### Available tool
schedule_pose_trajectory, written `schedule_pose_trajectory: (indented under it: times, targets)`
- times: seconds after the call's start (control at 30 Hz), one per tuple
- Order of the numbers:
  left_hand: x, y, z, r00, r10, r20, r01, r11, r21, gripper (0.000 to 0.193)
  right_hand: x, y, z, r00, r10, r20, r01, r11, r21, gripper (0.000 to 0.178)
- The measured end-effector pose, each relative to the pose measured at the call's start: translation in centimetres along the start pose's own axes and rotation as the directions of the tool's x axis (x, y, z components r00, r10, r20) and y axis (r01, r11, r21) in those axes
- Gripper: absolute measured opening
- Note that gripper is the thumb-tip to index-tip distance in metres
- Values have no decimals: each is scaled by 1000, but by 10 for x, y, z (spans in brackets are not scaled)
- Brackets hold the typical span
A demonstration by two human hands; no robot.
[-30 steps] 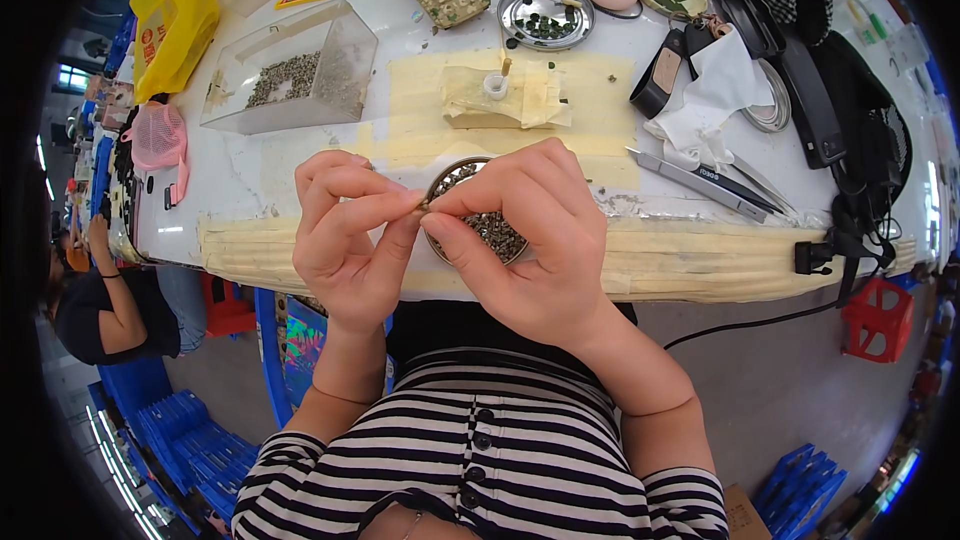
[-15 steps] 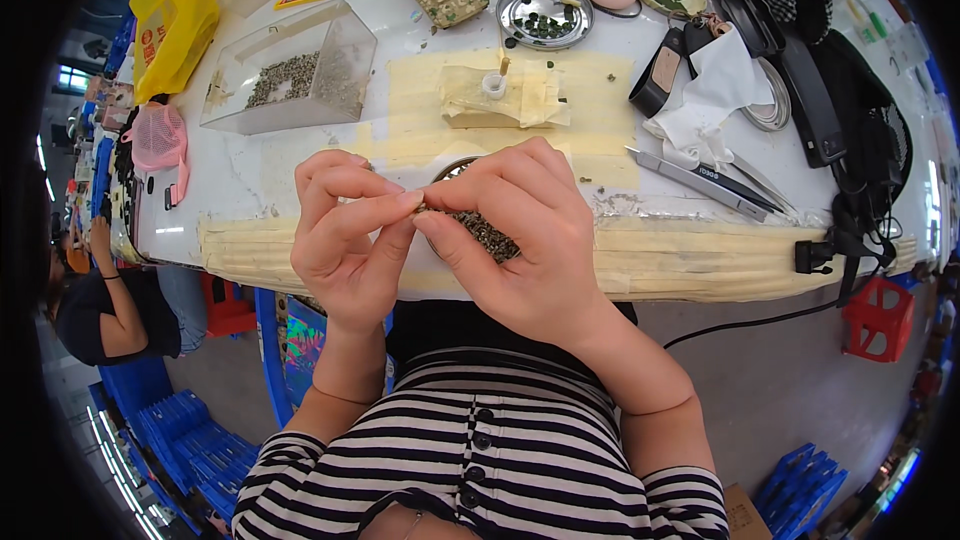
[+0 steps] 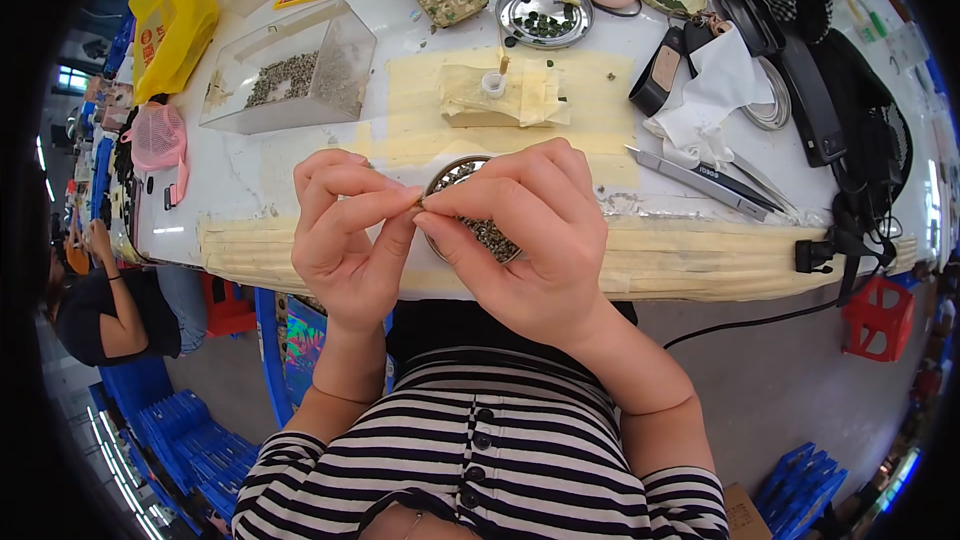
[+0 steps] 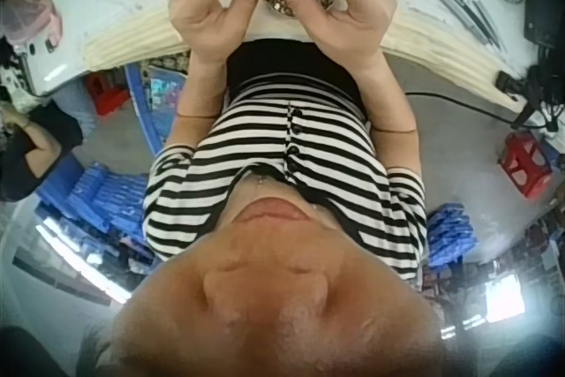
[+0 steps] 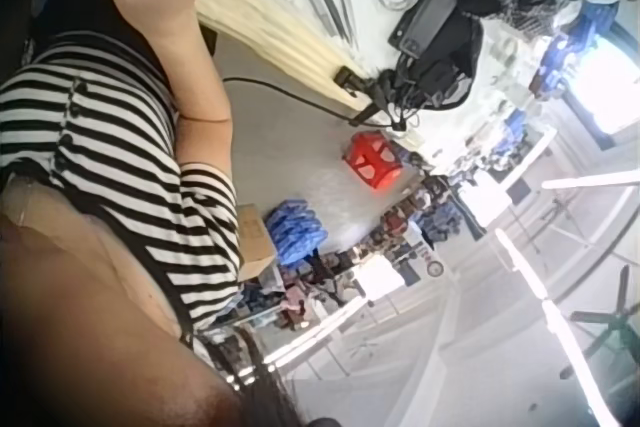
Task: Assembling small plastic links to form a continuous tank tread for a model kit.
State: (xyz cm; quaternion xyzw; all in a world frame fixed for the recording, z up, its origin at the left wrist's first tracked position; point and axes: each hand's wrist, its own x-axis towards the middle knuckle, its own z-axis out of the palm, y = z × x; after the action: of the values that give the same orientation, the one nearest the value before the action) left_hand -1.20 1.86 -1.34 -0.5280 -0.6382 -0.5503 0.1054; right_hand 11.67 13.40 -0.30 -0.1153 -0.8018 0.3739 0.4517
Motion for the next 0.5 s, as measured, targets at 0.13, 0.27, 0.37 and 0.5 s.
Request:
schedule_pose_trajectory:
  times: [0.13,0.27,0.37,0.5]
  targets:
    - [1,0,-2,1000,7,11,-7,1000,-16,27,1,2,1,1000,20,16,-20,1000,12,19]
    - [0,0,-2,1000,15,11,-15,1000,-13,27,2,0,1,998,38,42,-40,998,44,16]
    - [1,0,-2,1000,22,14,-22,1000,-10,27,2,0,2,995,71,70,-78,992,98,13]
    - [1,-1,-3,999,28,30,-28,1000,-13,27,2,2,-1,987,106,119,-125,977,170,12]
